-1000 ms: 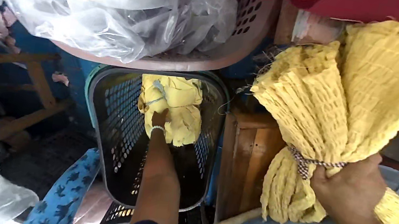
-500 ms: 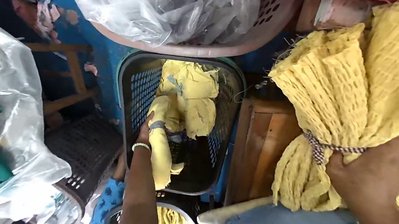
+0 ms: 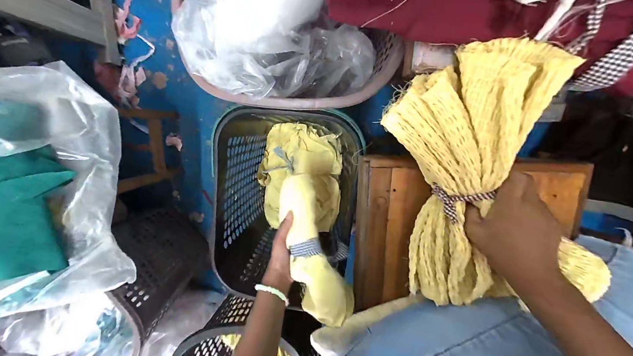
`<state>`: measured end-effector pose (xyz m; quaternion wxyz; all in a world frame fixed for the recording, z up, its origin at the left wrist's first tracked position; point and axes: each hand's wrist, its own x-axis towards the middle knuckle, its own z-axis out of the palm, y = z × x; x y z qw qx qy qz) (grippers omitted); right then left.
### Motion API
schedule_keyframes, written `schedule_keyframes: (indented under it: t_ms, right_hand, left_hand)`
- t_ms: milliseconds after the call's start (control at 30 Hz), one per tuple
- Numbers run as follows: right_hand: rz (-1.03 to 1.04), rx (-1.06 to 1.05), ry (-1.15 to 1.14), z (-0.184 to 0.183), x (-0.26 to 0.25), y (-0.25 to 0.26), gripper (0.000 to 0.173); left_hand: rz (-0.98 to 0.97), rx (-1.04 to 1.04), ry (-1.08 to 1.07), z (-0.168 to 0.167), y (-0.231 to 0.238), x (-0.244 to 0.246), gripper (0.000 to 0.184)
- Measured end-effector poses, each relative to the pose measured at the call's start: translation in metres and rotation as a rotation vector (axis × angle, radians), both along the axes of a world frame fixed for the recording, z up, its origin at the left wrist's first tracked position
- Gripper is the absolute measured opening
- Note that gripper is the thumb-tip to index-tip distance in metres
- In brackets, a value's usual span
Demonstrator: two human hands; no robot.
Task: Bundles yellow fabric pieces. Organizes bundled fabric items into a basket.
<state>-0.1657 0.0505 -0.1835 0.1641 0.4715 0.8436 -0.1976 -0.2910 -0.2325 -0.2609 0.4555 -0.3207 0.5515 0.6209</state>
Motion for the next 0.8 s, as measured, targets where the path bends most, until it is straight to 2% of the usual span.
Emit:
schedule_keyframes:
  t_ms: [100, 200, 267, 333, 400, 533, 600, 667, 800]
  right_hand:
    - [0.04, -0.102, 0.162, 0.015, 0.012, -0.001, 0.08]
    - [0.128, -0.264, 0.331, 0.032, 0.039, -0.024, 0.11]
    - [0.132, -0.322, 0.377, 0.036, 0.053, -0.048, 0.123]
    - [0.061, -0.296, 0.425, 0.032, 0.064, -0.061, 0.121]
    - [-0.043, -0.301, 0.447, 0.032, 0.067, -0.056, 0.111]
    - [-0.134, -0.325, 0.488, 0.029, 0.064, -0.048, 0.096]
    - [-0.16, -0.296, 0.518, 0.028, 0.061, -0.052, 0.1]
    - [-0.192, -0.277, 0.544, 0.036, 0.06, -0.056, 0.096]
    - [-0.208, -0.215, 0.639, 0.087, 0.083, -0.053, 0.089]
  left_hand:
    - [-0.123, 0.028, 0.159, 0.051, 0.045, 0.008, 0.049]
    - [-0.18, 0.049, 0.306, 0.084, 0.095, 0.024, 0.053]
    - [-0.276, 0.081, 0.399, 0.096, 0.128, 0.042, 0.057]
    - [-0.416, 0.126, 0.488, 0.103, 0.152, 0.056, 0.059]
    - [-0.526, 0.182, 0.487, 0.105, 0.164, 0.058, 0.058]
    - [-0.693, 0.293, 0.539, 0.11, 0.149, 0.059, 0.057]
    - [-0.707, 0.345, 0.597, 0.113, 0.132, 0.065, 0.058]
    - [-0.669, 0.349, 0.692, 0.11, 0.112, 0.074, 0.06]
    - [-0.598, 0.127, 0.827, 0.079, 0.07, 0.084, 0.057]
